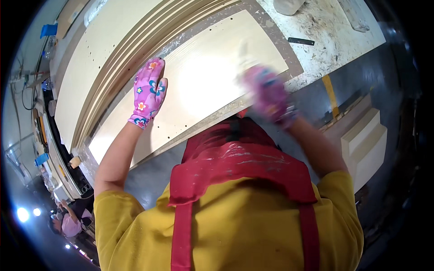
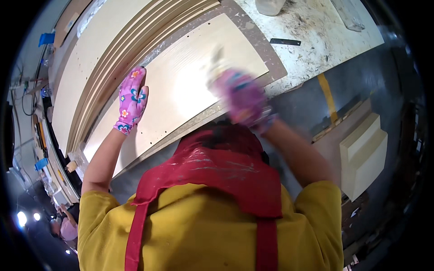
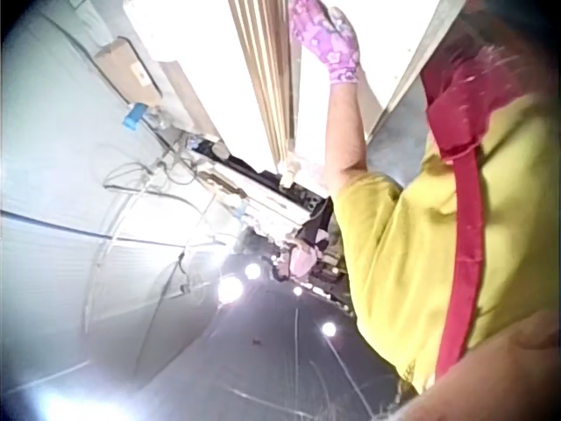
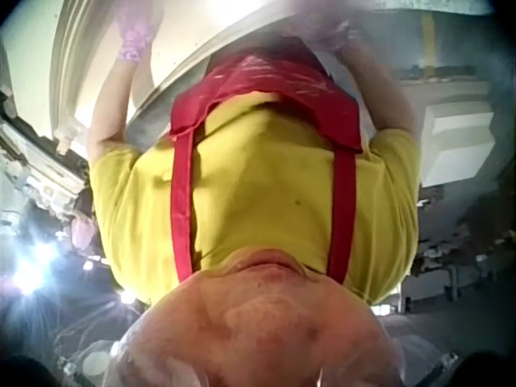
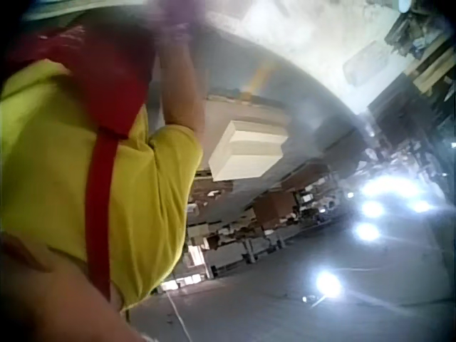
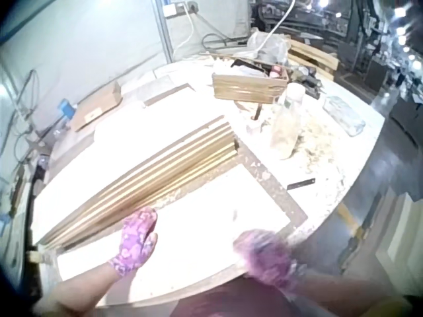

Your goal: The person wipes the surfaces and edges of several light-colored wooden panels with a cloth. They handle the panels one at a time, flipping them to clean different sides, and occasionally pour liquid from a bottle onto the cloth to continue the wiping process.

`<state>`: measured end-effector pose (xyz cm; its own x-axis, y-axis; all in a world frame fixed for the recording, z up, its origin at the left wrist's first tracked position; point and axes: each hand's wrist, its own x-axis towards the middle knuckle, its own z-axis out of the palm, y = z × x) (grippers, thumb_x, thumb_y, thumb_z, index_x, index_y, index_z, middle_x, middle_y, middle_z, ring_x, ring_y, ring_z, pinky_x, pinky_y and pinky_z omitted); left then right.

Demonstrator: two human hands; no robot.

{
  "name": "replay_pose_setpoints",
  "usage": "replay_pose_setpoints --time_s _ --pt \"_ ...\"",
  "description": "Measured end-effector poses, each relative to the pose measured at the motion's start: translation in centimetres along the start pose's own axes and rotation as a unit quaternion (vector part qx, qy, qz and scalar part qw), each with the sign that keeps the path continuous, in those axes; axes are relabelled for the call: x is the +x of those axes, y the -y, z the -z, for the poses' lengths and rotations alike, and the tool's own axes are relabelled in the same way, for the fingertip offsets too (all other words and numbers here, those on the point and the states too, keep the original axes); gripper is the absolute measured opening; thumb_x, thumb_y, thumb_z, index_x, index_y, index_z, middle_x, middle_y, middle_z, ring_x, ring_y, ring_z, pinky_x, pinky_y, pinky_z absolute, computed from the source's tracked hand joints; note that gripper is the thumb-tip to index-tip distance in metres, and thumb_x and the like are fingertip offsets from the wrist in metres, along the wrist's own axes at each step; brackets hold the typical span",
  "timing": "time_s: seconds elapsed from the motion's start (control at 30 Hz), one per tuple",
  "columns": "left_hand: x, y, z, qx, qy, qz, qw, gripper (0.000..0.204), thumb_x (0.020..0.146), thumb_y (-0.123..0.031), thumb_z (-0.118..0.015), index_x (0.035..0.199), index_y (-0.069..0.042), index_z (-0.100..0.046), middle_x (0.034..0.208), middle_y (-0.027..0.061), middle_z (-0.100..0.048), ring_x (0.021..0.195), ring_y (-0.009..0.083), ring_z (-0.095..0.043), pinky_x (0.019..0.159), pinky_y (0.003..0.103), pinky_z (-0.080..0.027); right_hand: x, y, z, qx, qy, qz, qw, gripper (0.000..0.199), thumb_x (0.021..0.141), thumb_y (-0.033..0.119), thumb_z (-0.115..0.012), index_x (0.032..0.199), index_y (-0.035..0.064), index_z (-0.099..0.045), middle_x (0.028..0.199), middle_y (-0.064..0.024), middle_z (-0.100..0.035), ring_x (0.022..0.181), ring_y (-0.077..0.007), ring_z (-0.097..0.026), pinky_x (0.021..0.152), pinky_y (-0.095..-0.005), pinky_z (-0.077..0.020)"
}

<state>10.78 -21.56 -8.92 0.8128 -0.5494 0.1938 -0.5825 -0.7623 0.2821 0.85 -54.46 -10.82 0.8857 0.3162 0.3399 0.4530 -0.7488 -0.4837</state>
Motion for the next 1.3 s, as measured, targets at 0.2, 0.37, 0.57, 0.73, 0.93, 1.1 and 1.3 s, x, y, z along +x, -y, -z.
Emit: replay_pose_setpoints --time_s 0.2,0.37,0.57,0.73,0.93,1.1,1.3 --pt "-0.5 0.0 0.2 0.024 -0.008 -0.002 1.0 0.043 0.084 -0.021 -0.054 0.126 -0.009 -0.053 0.13 0.0174 -0.05 0.116 0.0376 -0.048 0.1 0.047 -0.036 0.6 -1.6 2.7 0.251 -0.023 -0.159 0.955 0.016 0.079 0.007 -0.052 0.091 0.0067 -0.062 0.083 -0.0101 -0.06 0.076 -0.0235 -0.06 0.068 -0.0399 -0.05" --pt "-0.3 -0.3 0.4 0.029 -0.019 -0.02 0.999 0.045 0.084 -0.021 -0.055 0.127 -0.01 -0.052 0.13 0.0169 -0.049 0.114 0.0377 -0.049 0.099 0.047 -0.036 2.8 1.5 2.6 -0.021 -0.088 0.03 0.995 0.017 0.077 0.009 -0.054 0.092 0.0071 -0.062 0.084 -0.0101 -0.061 0.069 -0.0246 -0.062 0.057 -0.0374 -0.052" --pt "-0.8 -0.4 0.7 0.032 0.035 0.016 0.999 0.048 0.087 -0.023 -0.051 0.134 -0.011 -0.047 0.138 0.0158 -0.043 0.122 0.0366 -0.043 0.103 0.046 -0.031 2.4 -0.2 1.3 -0.092 0.003 -0.021 0.995 0.015 0.079 0.016 -0.059 0.091 0.0078 -0.064 0.086 -0.0105 -0.062 0.076 -0.0264 -0.063 0.063 -0.0345 -0.0527" --pt "-0.1 -0.4 0.6 0.03 0.033 0.004 0.999 0.048 0.088 -0.025 -0.05 0.134 -0.01 -0.047 0.137 0.0164 -0.043 0.122 0.037 -0.042 0.104 0.046 -0.03 1.8 -3.9 2.4 0.201 -0.059 -0.071 0.975 0.036 0.081 0.015 -0.054 0.114 0.0006 -0.049 0.1 -0.0164 -0.059 0.085 -0.0264 -0.061 0.073 -0.0364 -0.052" --pt "-0.3 -0.7 1.0 0.017 0.024 0.017 0.999 0.047 0.084 -0.025 -0.052 0.129 -0.009 -0.051 0.134 0.0179 -0.046 0.117 0.038 -0.045 0.101 0.048 -0.033 3.5 -1.8 0.7 -0.116 -0.03 0.078 0.99 0.033 0.082 0.018 -0.055 0.112 0.0045 -0.056 0.101 -0.0169 -0.061 0.091 -0.0261 -0.062 0.08 -0.0364 -0.0506" --pt "0.1 -0.6 1.0 0.024 0.034 0.008 0.999 0.047 0.084 -0.02 -0.052 0.13 -0.008 -0.049 0.134 0.0175 -0.045 0.12 0.0382 -0.043 0.102 0.047 -0.032 8.4 -4.9 0.1 0.251 0.04 -0.119 0.96 0.033 0.086 0.013 -0.049 0.117 0.0022 -0.049 0.112 -0.0114 -0.056 0.102 -0.0186 -0.057 0.078 -0.0325 -0.0497" --pt "-0.1 -0.4 1.1 0.02 0.009 0.011 1.0 0.044 0.084 -0.025 -0.053 0.126 -0.009 -0.053 0.13 0.0196 -0.047 0.116 0.0378 -0.046 0.1 0.048 -0.034 12.4 -1.7 -4.4 -0.02 -0.045 0.052 0.997 0.025 0.084 0.017 -0.056 0.107 0.0096 -0.062 0.103 -0.014 -0.062 0.095 -0.0301 -0.061 0.086 -0.0414 -0.048"
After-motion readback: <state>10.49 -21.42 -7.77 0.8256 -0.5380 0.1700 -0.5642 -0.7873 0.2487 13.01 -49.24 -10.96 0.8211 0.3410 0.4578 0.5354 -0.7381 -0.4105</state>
